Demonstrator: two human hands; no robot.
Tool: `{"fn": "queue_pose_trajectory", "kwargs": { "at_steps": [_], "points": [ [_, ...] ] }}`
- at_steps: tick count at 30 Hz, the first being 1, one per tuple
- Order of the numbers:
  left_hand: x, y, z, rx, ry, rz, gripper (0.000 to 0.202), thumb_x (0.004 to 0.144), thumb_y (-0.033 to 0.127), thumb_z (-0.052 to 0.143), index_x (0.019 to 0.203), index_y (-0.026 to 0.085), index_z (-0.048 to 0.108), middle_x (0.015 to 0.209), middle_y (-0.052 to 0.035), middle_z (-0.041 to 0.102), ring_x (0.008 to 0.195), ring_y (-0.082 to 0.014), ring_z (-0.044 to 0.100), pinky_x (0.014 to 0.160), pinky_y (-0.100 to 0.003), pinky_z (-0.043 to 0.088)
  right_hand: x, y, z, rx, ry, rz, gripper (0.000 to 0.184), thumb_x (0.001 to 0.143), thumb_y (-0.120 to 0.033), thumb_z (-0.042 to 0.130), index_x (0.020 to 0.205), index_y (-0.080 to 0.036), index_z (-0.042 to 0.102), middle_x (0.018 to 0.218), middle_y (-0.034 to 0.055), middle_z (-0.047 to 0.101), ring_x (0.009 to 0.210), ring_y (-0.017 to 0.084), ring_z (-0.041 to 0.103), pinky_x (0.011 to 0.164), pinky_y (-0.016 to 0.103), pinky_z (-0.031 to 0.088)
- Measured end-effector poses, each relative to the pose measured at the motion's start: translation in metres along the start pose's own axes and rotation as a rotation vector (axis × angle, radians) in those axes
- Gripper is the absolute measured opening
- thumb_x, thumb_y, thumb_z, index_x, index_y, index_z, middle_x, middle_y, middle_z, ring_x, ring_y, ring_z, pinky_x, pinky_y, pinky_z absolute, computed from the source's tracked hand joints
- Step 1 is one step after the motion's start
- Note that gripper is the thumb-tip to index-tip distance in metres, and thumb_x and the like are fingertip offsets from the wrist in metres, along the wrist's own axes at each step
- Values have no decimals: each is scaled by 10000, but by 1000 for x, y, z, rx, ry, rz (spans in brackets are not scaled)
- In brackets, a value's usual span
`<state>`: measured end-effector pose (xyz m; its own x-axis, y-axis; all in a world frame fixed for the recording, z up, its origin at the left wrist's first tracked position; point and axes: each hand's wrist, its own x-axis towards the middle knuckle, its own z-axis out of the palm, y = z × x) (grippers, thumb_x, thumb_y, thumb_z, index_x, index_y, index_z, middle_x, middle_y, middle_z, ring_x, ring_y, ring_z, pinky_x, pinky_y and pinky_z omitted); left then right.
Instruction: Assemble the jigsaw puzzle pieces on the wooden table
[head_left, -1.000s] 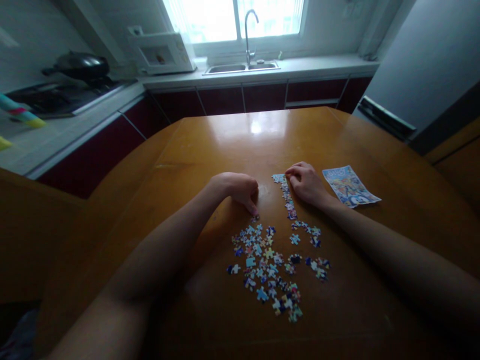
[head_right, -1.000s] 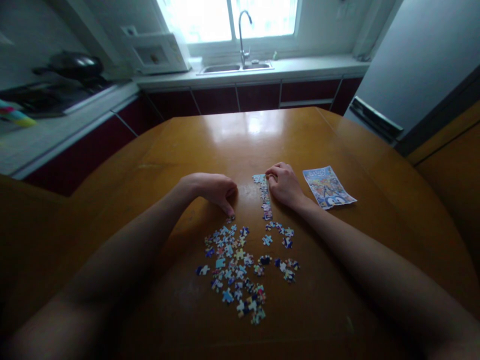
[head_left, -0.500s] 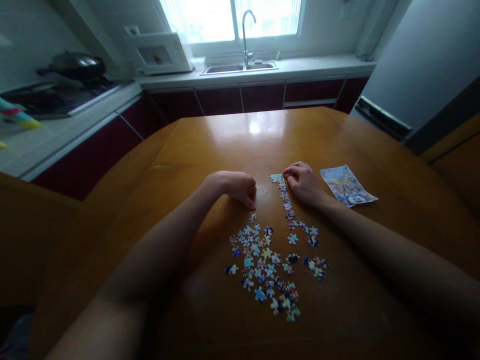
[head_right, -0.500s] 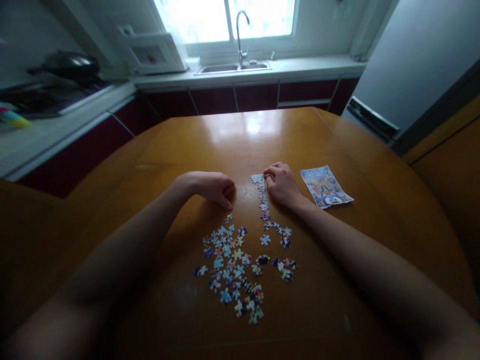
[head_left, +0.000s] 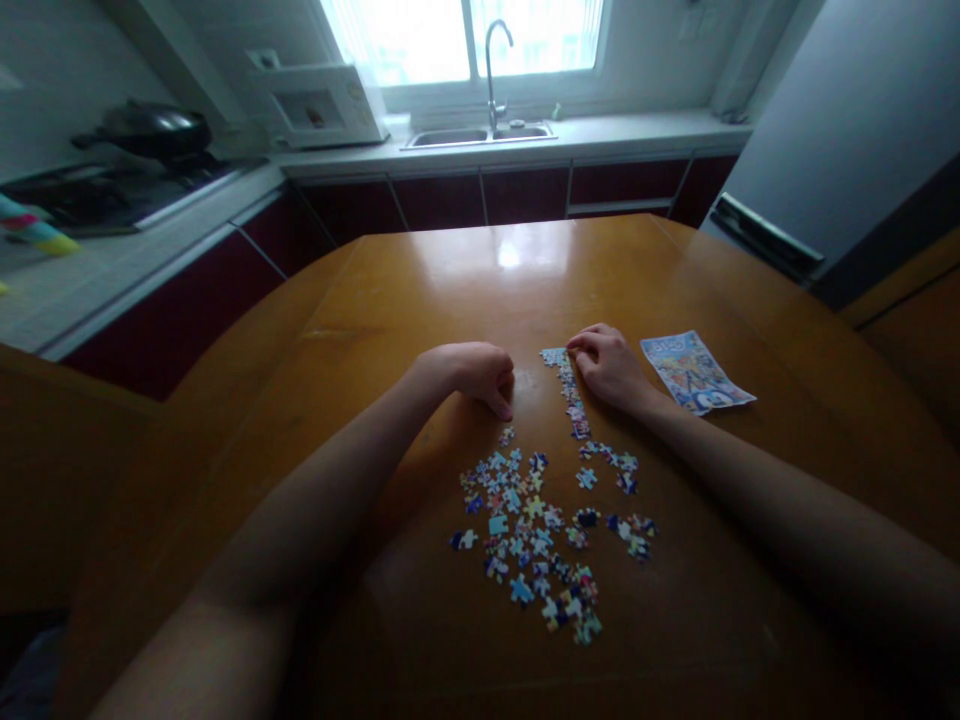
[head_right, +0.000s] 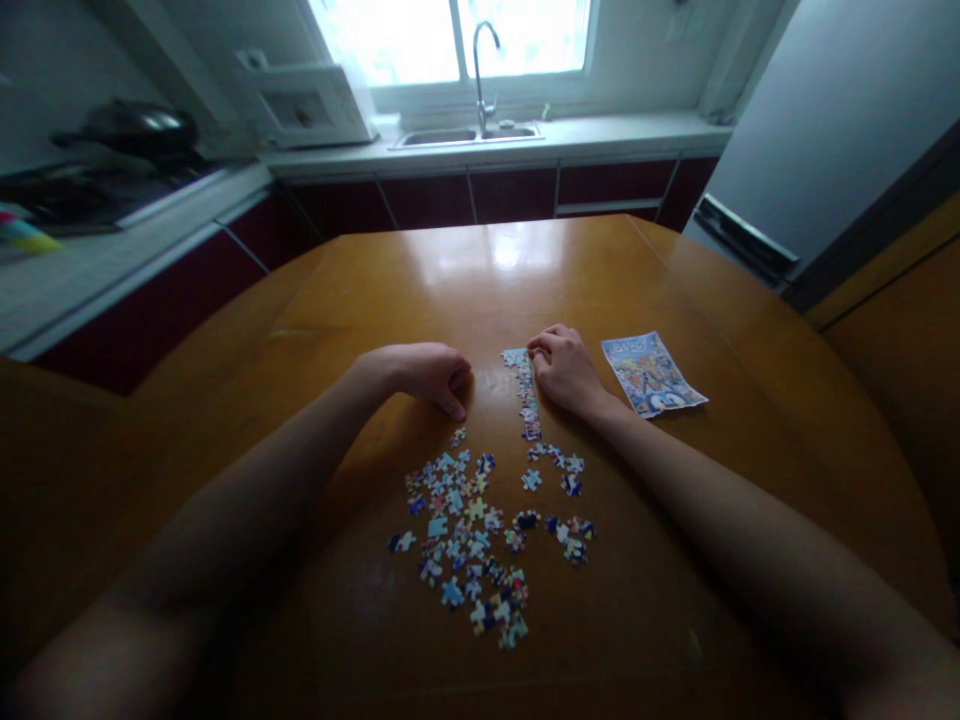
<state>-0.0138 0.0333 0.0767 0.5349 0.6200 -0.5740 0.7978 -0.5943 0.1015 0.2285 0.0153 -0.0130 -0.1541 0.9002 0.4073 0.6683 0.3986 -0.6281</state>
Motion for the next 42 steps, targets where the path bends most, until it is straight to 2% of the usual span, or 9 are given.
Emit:
{"fn": "queue_pose_trajectory", "kwargs": {
  "at_steps": [5, 9, 11, 14, 16, 19, 28, 34, 42],
  "points": [
    [-5, 7, -1, 79, 120, -12, 623, 633, 645, 788, 1045, 180, 733, 1218, -155, 611, 1086, -326, 549, 899, -398, 479, -1, -1, 0, -2, 9, 1, 184, 872, -201, 558, 885, -217, 741, 1004, 111, 677, 1016, 279, 610, 956, 469, 489],
    [-4, 4, 4, 58, 203, -18, 774, 619, 632, 803, 1244, 205, 637, 1423, -173, 474, 1276, -398, 415, 1040, -501, 430, -1, -2, 0, 1, 17, -6, 178, 872, -196, 563, 897, -207, 740, 996, 109, 674, 1010, 273, 609, 965, 462, 480],
    [-1, -1, 7, 27, 216, 2, 926, 614, 633, 805, 1397, 229, 524, 1525, -170, 390, 1355, -424, 349, 1099, -541, 387, -1, -1, 0, -2, 18, -6, 174, 875, -202, 566, 898, -203, 738, 989, 108, 673, 1003, 271, 609, 961, 457, 480],
    [4, -9, 11, 4, 189, 6, 1204, 587, 642, 818, 1583, 259, 260, 1666, -166, 174, 1482, -473, 163, 1186, -580, 275, -1, 0, 0, -3, 18, -3, 177, 877, -201, 561, 902, -207, 736, 992, 104, 672, 1007, 269, 608, 958, 452, 483],
    [7, -13, 12, -8, 142, -22, 1326, 573, 650, 823, 1625, 281, 105, 1699, -164, 42, 1520, -494, 30, 1210, -608, 206, -1, 1, 1, 1, 13, -2, 175, 879, -203, 562, 905, -209, 735, 999, 104, 674, 1012, 269, 608, 960, 453, 483],
    [9, -16, 12, -30, 82, -46, 1396, 571, 671, 816, 1629, 293, -11, 1700, -165, -80, 1525, -511, -69, 1198, -663, 167, -1, 1, 1, 2, 15, -1, 167, 880, -209, 569, 902, -211, 734, 1000, 103, 677, 1011, 271, 611, 961, 460, 484],
    [12, -21, 15, -40, 99, -20, 1424, 553, 675, 834, 1622, 331, -41, 1701, -136, -94, 1530, -496, -95, 1195, -663, 173, -1, 0, 0, 6, 15, -1, 166, 888, -218, 573, 895, -210, 739, 993, 108, 679, 1008, 271, 614, 966, 467, 485],
    [11, -19, 13, -44, 71, -29, 1415, 571, 693, 813, 1621, 320, -59, 1685, -140, -166, 1520, -510, -127, 1180, -700, 141, -1, -4, -2, 2, 12, 2, 171, 876, -188, 567, 889, -202, 737, 998, 113, 682, 1003, 269, 612, 967, 458, 484],
    [14, -23, 15, -34, 85, -11, 1406, 577, 669, 814, 1615, 332, -72, 1692, -129, -145, 1527, -492, -125, 1190, -675, 151, -1, -4, -2, -5, 13, 4, 176, 874, -194, 559, 881, -211, 735, 985, 105, 680, 992, 269, 612, 961, 455, 483]
  ]
}}
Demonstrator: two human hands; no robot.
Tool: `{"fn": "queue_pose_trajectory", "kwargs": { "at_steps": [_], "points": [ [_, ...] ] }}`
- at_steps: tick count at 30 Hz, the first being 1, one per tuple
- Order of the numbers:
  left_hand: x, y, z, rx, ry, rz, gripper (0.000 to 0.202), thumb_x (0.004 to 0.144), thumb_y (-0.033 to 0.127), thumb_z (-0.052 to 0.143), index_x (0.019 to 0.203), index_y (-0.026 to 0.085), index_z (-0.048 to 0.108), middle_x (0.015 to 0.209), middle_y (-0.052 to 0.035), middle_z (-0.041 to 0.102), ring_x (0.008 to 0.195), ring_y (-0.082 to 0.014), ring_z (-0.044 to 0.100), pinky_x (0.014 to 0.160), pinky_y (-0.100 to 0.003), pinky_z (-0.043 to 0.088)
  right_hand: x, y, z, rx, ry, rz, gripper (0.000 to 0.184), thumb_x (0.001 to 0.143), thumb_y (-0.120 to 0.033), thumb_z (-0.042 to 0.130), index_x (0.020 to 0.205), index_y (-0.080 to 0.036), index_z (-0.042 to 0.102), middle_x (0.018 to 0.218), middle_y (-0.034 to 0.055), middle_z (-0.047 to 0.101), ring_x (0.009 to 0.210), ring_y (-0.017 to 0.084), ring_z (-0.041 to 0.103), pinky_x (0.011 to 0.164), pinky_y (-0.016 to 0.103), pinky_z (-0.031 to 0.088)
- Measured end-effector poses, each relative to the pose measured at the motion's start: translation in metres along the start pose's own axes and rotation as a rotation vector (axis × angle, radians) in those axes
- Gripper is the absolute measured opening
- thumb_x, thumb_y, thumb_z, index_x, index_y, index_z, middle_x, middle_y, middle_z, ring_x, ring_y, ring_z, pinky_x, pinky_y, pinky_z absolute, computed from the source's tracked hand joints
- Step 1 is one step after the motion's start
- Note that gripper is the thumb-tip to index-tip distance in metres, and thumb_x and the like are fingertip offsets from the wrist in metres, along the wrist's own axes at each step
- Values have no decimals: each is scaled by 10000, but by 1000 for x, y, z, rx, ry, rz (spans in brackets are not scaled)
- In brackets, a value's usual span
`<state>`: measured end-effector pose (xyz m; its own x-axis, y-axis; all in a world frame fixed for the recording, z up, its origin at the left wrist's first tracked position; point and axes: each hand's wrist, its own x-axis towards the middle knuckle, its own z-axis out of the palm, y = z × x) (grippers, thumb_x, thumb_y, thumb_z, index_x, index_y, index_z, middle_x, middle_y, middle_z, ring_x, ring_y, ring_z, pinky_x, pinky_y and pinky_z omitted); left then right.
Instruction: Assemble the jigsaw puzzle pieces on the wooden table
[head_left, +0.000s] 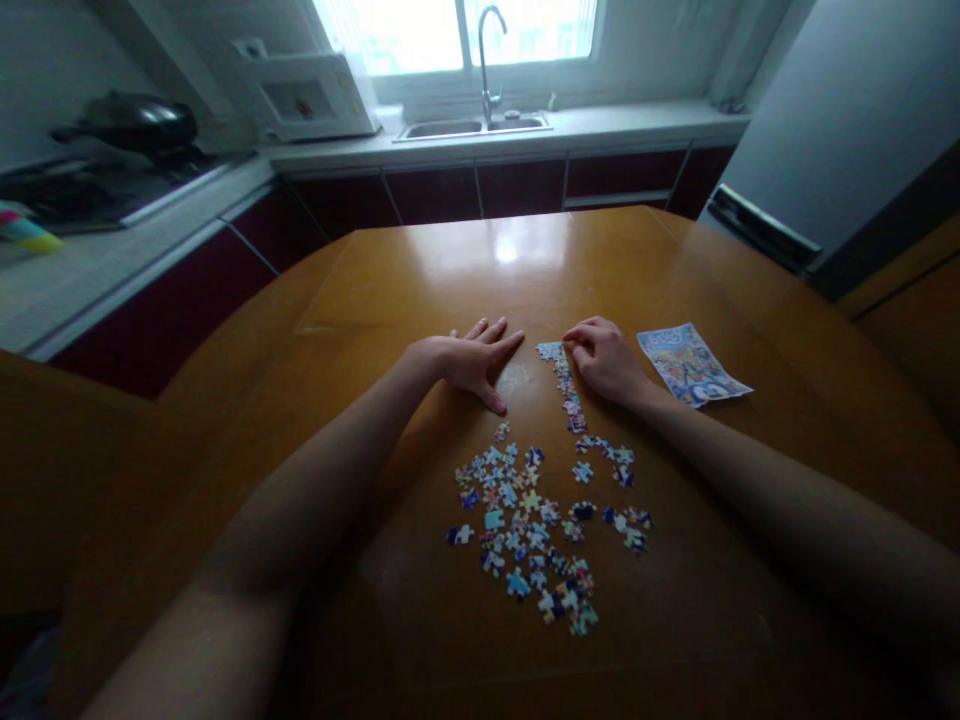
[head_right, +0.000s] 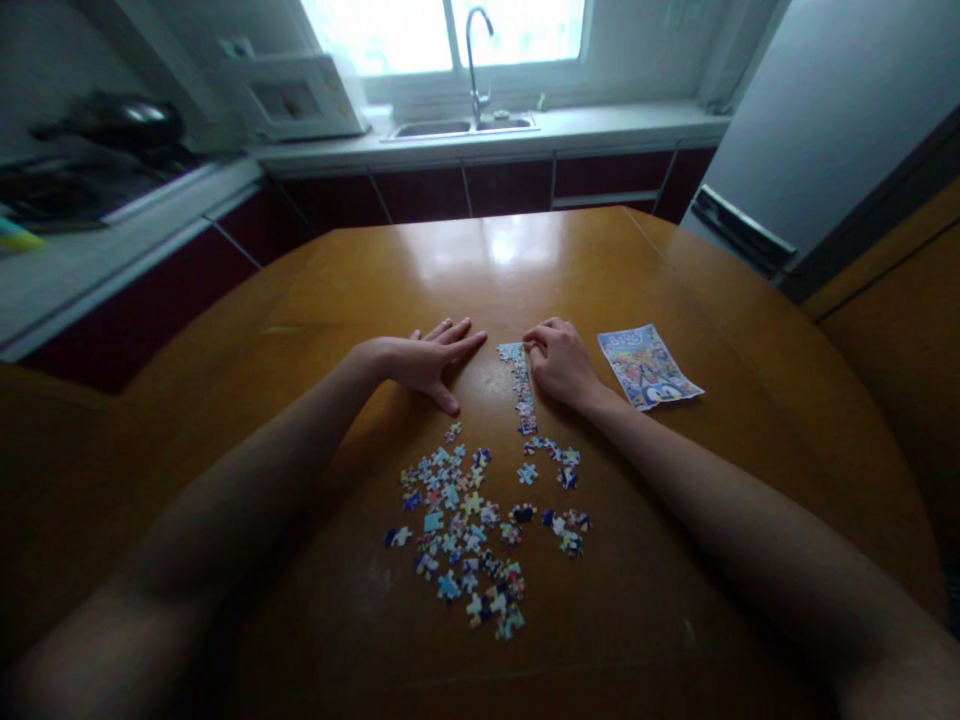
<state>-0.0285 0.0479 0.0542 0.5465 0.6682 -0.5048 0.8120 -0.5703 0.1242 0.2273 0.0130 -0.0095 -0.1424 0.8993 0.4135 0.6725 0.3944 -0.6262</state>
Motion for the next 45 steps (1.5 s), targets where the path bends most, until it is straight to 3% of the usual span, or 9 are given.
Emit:
{"fn": "queue_pose_trajectory", "kwargs": {
  "at_steps": [12, 15, 17, 19, 22, 26, 30, 37, 45],
  "points": [
    [-3, 5, -3, 8, -11, -27, 1390, 589, 682, 803, 1625, 310, -48, 1686, -130, -161, 1531, -491, -104, 1193, -667, 170, 0, 1, 1, 4, -4, 3, 175, 874, -191, 568, 891, -211, 741, 1002, 105, 682, 1003, 269, 611, 965, 453, 482],
    [-14, 10, -11, 35, 24, -12, 1279, 622, 618, 819, 1632, 275, 114, 1705, -144, 58, 1546, -440, 87, 1213, -515, 263, 0, 3, 2, 6, -2, -2, 173, 875, -197, 569, 893, -212, 740, 997, 103, 682, 1003, 270, 611, 957, 454, 485],
    [-31, 21, -20, 57, 29, 18, 991, 724, 491, 797, 1570, 225, 355, 1616, -154, 366, 1451, -359, 386, 1157, -382, 361, 0, 5, 3, 7, 1, -4, 171, 874, -197, 572, 894, -211, 742, 995, 103, 684, 1003, 270, 613, 948, 451, 488],
    [-54, 40, -30, 82, 24, -9, 685, 809, 384, 752, 1439, 205, 552, 1416, -140, 608, 1257, -308, 591, 1048, -350, 447, 0, 5, 4, 11, 8, -10, 170, 872, -190, 576, 892, -206, 744, 991, 103, 686, 998, 266, 616, 940, 440, 493],
    [-87, 75, -35, 3, 35, 218, 447, 873, 356, 731, 1306, 272, 656, 1270, -56, 702, 1074, -211, 672, 939, -276, 489, 0, 4, 4, 17, 19, -24, 174, 867, -168, 575, 891, -185, 747, 979, 106, 685, 981, 256, 622, 925, 413, 500],
    [-106, 100, -17, -16, 88, 469, 253, 905, 178, 699, 1132, 285, 732, 1045, -13, 731, 914, -153, 670, 826, -242, 491, 1, 1, 4, 14, 32, -20, 181, 864, -140, 571, 891, -174, 746, 974, 105, 684, 967, 246, 625, 923, 393, 496],
    [-109, 91, 17, -98, 233, 641, 118, 923, 176, 695, 1012, 239, 741, 989, -35, 678, 947, -161, 604, 839, -252, 482, 1, 1, 5, 13, 30, 1, 169, 863, -139, 579, 883, -181, 742, 973, 102, 684, 976, 250, 623, 927, 393, 488],
    [-116, 81, 58, -206, 313, 591, 86, 947, 303, 689, 937, 243, 750, 978, -44, 624, 940, -180, 538, 832, -293, 466, 2, 3, 5, 29, 19, 1, 160, 877, -160, 581, 871, -188, 739, 982, 107, 676, 982, 254, 619, 928, 408, 488],
    [-115, 91, 71, -212, 323, 484, 95, 922, 301, 714, 874, 221, 730, 978, -18, 604, 926, -165, 567, 1000, -347, 445, 1, 2, 5, 30, 22, 5, 170, 870, -163, 574, 873, -181, 742, 978, 114, 680, 980, 262, 626, 935, 426, 498]
  ]
}}
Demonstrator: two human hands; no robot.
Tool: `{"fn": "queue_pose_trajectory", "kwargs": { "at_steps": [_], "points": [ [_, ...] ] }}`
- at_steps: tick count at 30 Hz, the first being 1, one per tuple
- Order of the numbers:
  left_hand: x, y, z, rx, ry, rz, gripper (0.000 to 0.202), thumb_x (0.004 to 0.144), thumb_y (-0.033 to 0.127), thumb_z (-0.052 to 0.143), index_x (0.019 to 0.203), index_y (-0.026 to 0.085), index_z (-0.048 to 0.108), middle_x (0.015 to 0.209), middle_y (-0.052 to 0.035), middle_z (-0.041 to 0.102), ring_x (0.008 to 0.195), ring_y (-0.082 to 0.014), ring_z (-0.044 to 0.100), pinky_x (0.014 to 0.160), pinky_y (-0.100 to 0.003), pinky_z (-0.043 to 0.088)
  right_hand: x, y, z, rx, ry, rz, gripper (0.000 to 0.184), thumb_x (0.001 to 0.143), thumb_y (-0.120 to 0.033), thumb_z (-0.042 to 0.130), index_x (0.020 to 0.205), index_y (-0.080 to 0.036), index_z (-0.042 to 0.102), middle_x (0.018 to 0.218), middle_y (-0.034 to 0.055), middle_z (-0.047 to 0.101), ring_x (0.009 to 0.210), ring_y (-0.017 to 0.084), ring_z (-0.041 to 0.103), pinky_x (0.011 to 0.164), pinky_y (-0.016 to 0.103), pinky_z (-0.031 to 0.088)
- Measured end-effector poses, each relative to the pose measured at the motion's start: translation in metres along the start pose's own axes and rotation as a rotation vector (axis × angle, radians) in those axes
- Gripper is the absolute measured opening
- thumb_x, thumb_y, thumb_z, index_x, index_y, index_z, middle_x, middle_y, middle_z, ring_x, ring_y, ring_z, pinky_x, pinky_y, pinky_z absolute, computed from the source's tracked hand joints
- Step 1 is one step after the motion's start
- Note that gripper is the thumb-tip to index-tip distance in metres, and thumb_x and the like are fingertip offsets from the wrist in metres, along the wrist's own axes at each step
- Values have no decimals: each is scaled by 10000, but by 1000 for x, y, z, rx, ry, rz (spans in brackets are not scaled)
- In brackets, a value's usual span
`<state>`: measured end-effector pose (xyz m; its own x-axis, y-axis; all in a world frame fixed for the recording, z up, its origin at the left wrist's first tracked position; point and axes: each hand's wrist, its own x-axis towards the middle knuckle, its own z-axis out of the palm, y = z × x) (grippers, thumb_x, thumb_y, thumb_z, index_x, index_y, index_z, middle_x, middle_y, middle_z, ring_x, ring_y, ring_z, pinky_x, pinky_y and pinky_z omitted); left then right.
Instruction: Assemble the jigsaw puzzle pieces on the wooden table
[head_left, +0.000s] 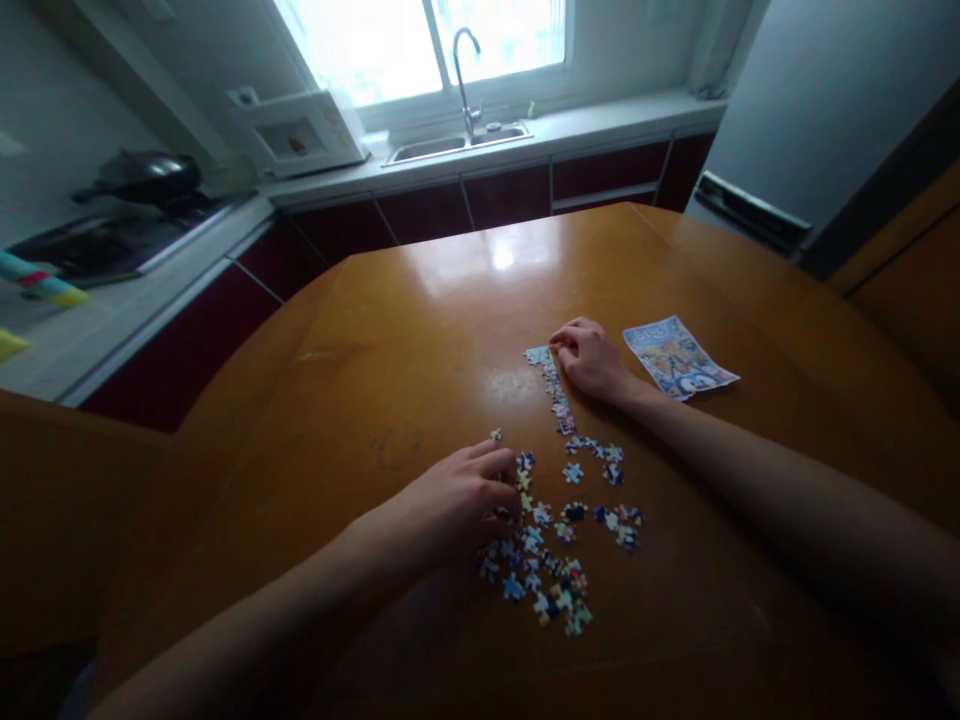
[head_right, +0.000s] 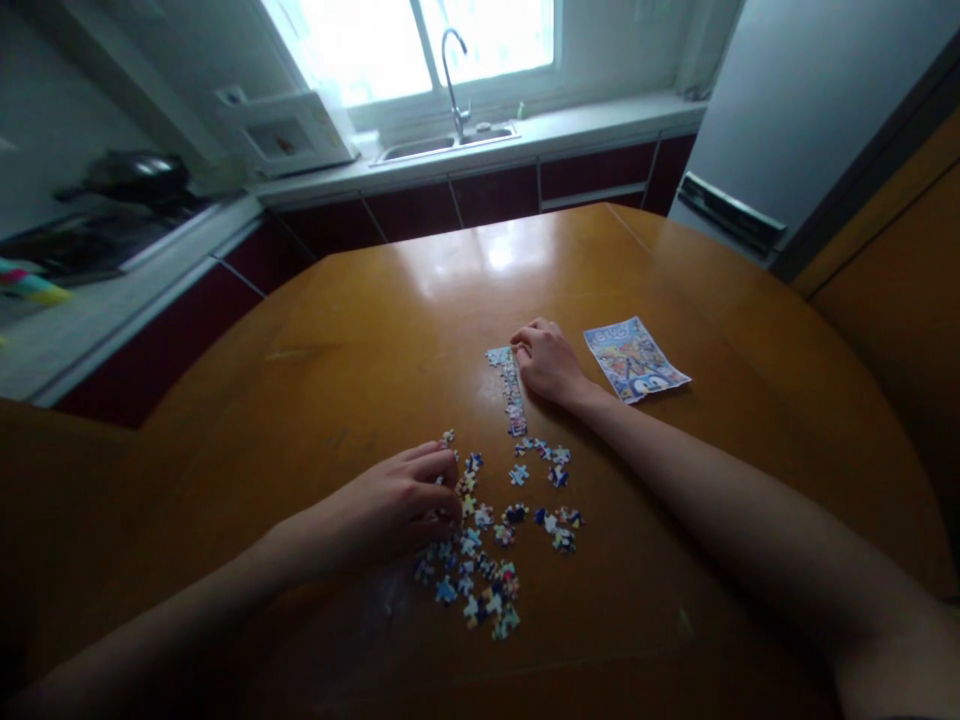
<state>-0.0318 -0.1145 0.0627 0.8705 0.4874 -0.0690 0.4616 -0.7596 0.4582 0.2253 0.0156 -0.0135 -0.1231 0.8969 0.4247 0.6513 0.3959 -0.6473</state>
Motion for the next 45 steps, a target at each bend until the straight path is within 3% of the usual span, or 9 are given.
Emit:
{"fn": "queue_pose_trajectory", "kwargs": {
  "at_steps": [9, 13, 17, 21, 27, 32, 39, 42, 45],
  "points": [
    [-1, 5, 4, -16, 1, -11, 64, 943, 261, 681, 937, 206, 713, 1097, -48, 631, 1073, -199, 573, 1026, -355, 460, 0, 3, 1, -5, -5, -2, 163, 876, -188, 582, 894, -185, 744, 988, 108, 670, 987, 262, 614, 947, 435, 490],
    [-3, 9, 6, 21, 43, -17, 56, 939, 224, 670, 904, 192, 701, 1068, -55, 628, 1011, -199, 567, 950, -344, 487, 0, 3, 1, 1, -13, -4, 162, 881, -185, 581, 893, -180, 742, 989, 112, 671, 983, 261, 614, 949, 433, 486],
    [-2, 17, 4, 57, 58, 80, 183, 976, 128, 549, 853, 196, 667, 1011, -53, 674, 939, -185, 581, 900, -318, 497, 1, 1, 1, -6, 6, 4, 153, 884, -170, 585, 887, -182, 737, 984, 104, 672, 985, 250, 612, 944, 411, 484],
    [1, 19, 2, 49, 85, 137, 217, 1007, 134, 487, 1026, 226, 683, 1047, -46, 715, 993, -185, 623, 952, -317, 504, 2, -2, 1, -15, -9, 10, 166, 889, -142, 570, 899, -181, 731, 987, 90, 677, 984, 225, 610, 937, 374, 483],
    [-1, 3, 13, 41, 133, 157, 294, 1025, 204, 461, 1211, 299, 668, 1095, -37, 729, 1027, -181, 655, 990, -305, 525, 4, -5, -1, -24, -27, 19, 166, 901, -152, 566, 906, -175, 731, 1013, 99, 679, 999, 221, 601, 937, 364, 472],
    [-7, -4, 22, 11, 151, 116, 259, 990, 254, 542, 1193, 325, 687, 1060, -43, 737, 1002, -201, 662, 984, -322, 543, 5, -5, 0, 6, -32, 22, 165, 904, -158, 565, 897, -190, 726, 1027, 99, 675, 1014, 221, 591, 947, 378, 463],
    [-5, 5, 9, -42, 91, 70, 200, 981, 238, 551, 1027, 305, 735, 1003, -49, 723, 965, -198, 651, 922, -299, 543, 5, -4, 0, -10, -38, 22, 164, 904, -154, 570, 889, -202, 726, 1022, 90, 675, 1020, 222, 586, 933, 380, 467],
    [-6, -9, 0, -122, 127, 42, 248, 1005, 261, 501, 897, 247, 724, 927, -61, 711, 868, -175, 648, 771, -256, 536, 6, -5, 0, -16, -45, 23, 164, 904, -155, 566, 899, -192, 726, 1029, 96, 674, 1020, 220, 585, 938, 378, 467],
    [-8, -44, -13, -188, 190, -99, 233, 977, 330, 557, 843, 219, 713, 789, -27, 702, 677, -134, 618, 609, -212, 488, 5, -5, -1, -16, -37, 15, 171, 902, -152, 560, 906, -175, 729, 1027, 104, 674, 1016, 221, 588, 944, 372, 465]
  ]
}}
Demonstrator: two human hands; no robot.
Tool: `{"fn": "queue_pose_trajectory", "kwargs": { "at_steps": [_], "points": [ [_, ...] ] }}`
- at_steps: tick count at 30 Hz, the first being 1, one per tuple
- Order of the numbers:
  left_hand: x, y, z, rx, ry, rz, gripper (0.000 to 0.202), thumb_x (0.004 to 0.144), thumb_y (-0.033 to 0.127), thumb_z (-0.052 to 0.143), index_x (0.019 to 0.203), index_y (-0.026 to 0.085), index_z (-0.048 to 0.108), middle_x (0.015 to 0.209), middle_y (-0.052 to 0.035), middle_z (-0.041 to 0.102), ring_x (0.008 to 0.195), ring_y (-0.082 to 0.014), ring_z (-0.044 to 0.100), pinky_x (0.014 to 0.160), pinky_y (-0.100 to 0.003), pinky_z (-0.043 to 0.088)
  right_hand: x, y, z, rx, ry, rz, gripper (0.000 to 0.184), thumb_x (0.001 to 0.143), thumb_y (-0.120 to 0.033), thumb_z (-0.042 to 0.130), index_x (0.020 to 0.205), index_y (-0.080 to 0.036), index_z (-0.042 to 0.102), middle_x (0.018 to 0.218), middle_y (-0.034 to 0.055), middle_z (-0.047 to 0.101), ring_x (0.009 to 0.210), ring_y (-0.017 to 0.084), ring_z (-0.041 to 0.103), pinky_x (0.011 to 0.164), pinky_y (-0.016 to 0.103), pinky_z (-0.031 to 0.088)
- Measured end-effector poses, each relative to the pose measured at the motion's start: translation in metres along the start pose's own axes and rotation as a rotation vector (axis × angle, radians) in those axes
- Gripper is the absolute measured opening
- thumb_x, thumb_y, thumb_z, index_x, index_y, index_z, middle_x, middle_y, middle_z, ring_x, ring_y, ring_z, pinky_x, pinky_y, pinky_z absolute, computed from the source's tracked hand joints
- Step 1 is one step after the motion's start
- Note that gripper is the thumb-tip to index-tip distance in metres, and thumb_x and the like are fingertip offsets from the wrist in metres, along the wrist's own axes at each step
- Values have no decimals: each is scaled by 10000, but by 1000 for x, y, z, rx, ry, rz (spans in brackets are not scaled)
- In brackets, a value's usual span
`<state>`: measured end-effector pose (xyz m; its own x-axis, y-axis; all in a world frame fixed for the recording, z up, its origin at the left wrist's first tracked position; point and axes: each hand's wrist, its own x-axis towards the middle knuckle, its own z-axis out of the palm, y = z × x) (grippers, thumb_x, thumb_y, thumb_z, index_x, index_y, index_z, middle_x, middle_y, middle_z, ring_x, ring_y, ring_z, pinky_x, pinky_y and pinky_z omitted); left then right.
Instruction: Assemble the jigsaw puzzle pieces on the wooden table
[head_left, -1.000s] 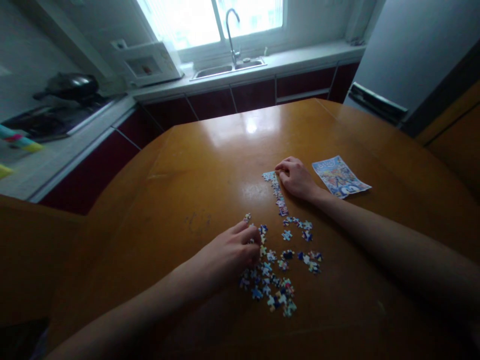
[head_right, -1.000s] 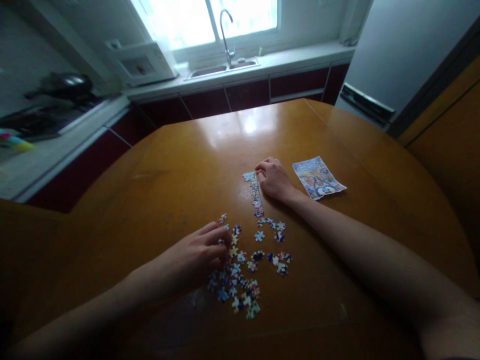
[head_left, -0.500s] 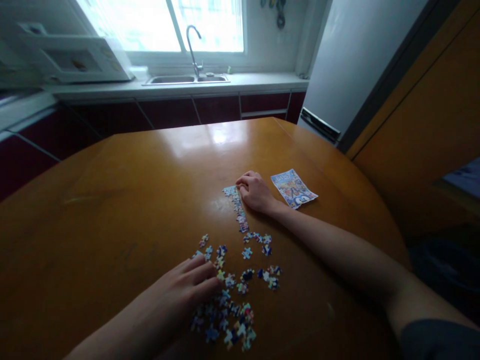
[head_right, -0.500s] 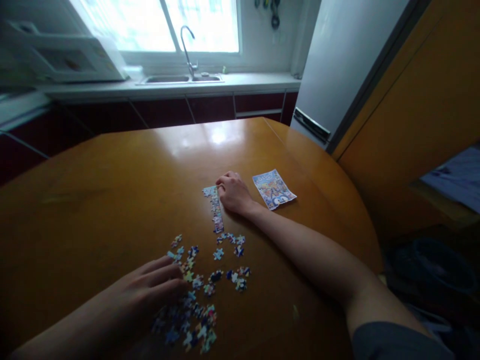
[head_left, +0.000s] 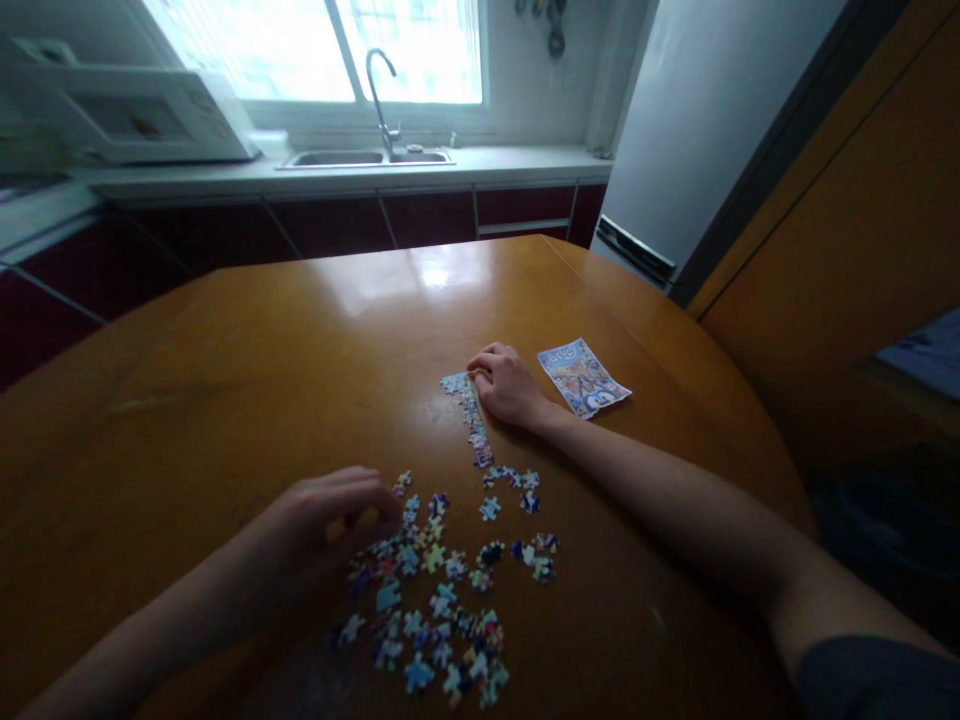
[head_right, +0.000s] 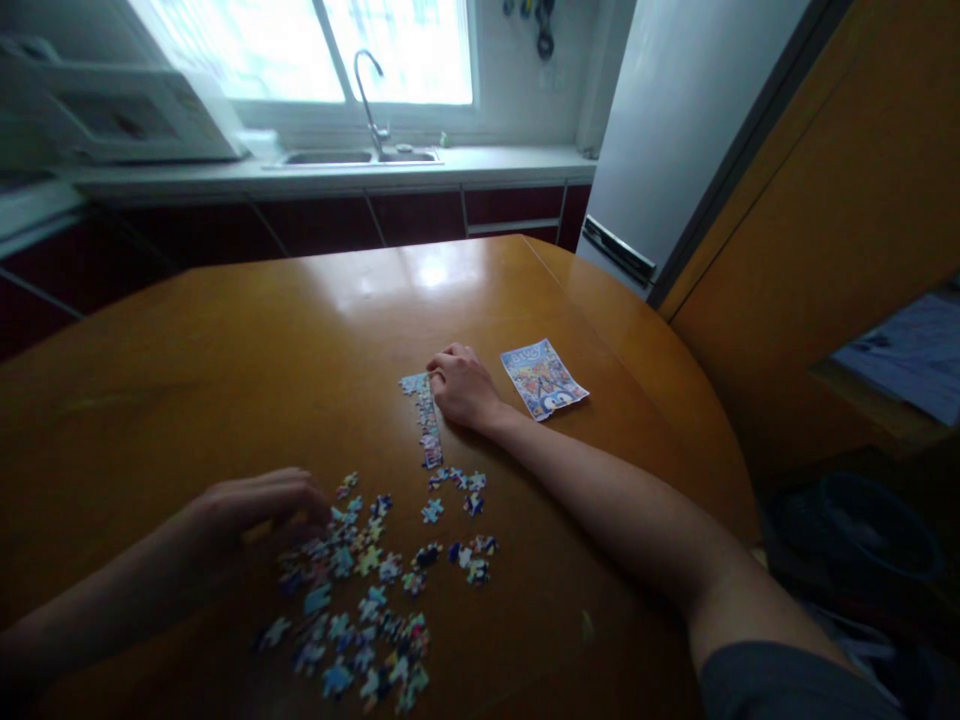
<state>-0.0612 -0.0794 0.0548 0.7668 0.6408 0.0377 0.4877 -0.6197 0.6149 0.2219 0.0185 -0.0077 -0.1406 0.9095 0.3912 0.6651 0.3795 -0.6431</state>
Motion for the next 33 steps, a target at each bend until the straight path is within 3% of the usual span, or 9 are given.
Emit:
{"fn": "queue_pose_trajectory", "kwargs": {
  "at_steps": [3, 6, 13, 19, 28, 33],
  "points": [
    [5, -33, -15, -37, 165, -228, 256, 913, 425, 633, 904, 198, 751, 821, -37, 755, 692, -160, 666, 636, -234, 521, -1, 0, 0, 9, 10, -9, 174, 896, -146, 561, 891, -181, 731, 1015, 102, 675, 1003, 223, 594, 941, 373, 467],
    [7, -50, -18, -88, 191, -325, 311, 889, 465, 655, 906, 179, 774, 832, -55, 776, 732, -183, 695, 666, -254, 541, -3, 1, 0, 15, 17, -9, 167, 887, -148, 569, 878, -191, 730, 986, 93, 667, 995, 229, 598, 944, 386, 468],
    [9, -54, -13, -34, 252, -262, 324, 912, 448, 640, 850, 164, 783, 791, -53, 736, 677, -131, 622, 607, -210, 463, -6, 2, -2, 28, 21, -17, 166, 867, -165, 572, 859, -200, 734, 979, 102, 670, 983, 250, 609, 931, 424, 485],
    [8, -64, -8, -85, 418, -326, 347, 942, 445, 605, 936, 138, 766, 875, -74, 778, 765, -165, 685, 677, -228, 507, -6, 2, -3, 24, 21, -19, 177, 870, -180, 564, 855, -204, 738, 974, 104, 672, 974, 258, 615, 926, 438, 495],
    [4, -56, -8, -248, 222, -184, 316, 944, 423, 624, 946, 137, 757, 849, -82, 777, 723, -153, 706, 677, -239, 551, -6, 5, 0, 28, 34, -30, 171, 859, -161, 573, 858, -203, 739, 978, 106, 673, 974, 255, 618, 932, 431, 499],
    [5, -60, -7, -105, 310, -204, 332, 956, 427, 594, 960, 140, 759, 855, -78, 773, 728, -149, 678, 659, -221, 521, -5, 6, 0, 14, 24, -9, 171, 867, -170, 578, 871, -212, 743, 986, 101, 673, 998, 258, 615, 947, 438, 489]
  ]
}}
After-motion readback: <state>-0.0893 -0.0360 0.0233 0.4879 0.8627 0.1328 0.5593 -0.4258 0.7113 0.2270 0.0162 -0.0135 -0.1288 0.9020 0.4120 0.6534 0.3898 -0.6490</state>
